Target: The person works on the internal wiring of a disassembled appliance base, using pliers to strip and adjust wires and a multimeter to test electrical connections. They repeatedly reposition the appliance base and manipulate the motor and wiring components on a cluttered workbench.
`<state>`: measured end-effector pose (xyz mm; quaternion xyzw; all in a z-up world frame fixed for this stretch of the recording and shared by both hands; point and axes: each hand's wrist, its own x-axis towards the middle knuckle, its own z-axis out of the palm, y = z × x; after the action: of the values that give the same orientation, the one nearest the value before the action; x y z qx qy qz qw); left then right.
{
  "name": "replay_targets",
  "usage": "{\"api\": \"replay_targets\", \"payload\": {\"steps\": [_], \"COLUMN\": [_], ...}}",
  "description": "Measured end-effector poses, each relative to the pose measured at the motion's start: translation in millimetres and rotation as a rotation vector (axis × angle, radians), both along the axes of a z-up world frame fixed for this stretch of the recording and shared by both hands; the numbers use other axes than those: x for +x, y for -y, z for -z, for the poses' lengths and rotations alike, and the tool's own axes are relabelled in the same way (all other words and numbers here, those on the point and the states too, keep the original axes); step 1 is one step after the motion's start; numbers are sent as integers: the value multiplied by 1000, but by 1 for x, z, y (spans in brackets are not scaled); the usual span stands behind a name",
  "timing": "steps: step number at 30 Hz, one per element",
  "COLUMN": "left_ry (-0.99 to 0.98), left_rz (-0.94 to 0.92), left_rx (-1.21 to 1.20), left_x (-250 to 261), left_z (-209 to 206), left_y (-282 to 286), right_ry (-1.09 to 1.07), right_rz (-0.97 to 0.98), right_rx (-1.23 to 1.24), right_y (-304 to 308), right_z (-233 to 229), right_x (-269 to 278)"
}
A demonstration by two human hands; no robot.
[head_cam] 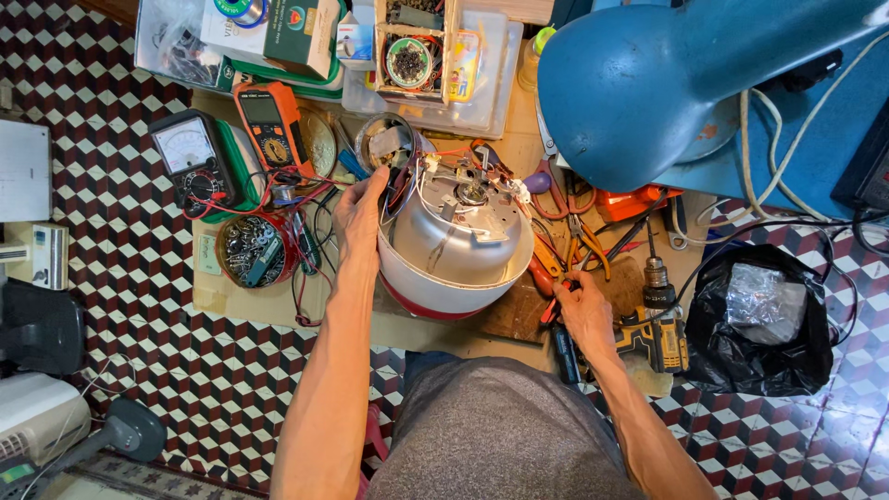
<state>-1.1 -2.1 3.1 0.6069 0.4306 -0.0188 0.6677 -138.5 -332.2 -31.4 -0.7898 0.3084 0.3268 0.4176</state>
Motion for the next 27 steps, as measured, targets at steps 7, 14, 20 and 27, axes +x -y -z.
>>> {"api": "replay_targets", "payload": {"steps": [7, 14, 20, 27], "left_ry": [-12, -95, -152, -109], "left_rz": [-10, 10, 28, 19], "left_rx": [-25, 59, 102, 54], "left_x": [1, 3, 2, 1], "left_z": [-3, -13, -15, -18], "left_y": [1, 3, 3, 6], "right_ry": [-16, 20, 40, 29], "right_rz": [-39, 55, 85, 95], "right_rx": [-28, 13, 23, 34], "right_y": [2, 4, 3, 5], "right_z": [2, 7, 6, 9], "right_x": [2, 1, 0, -1]}}
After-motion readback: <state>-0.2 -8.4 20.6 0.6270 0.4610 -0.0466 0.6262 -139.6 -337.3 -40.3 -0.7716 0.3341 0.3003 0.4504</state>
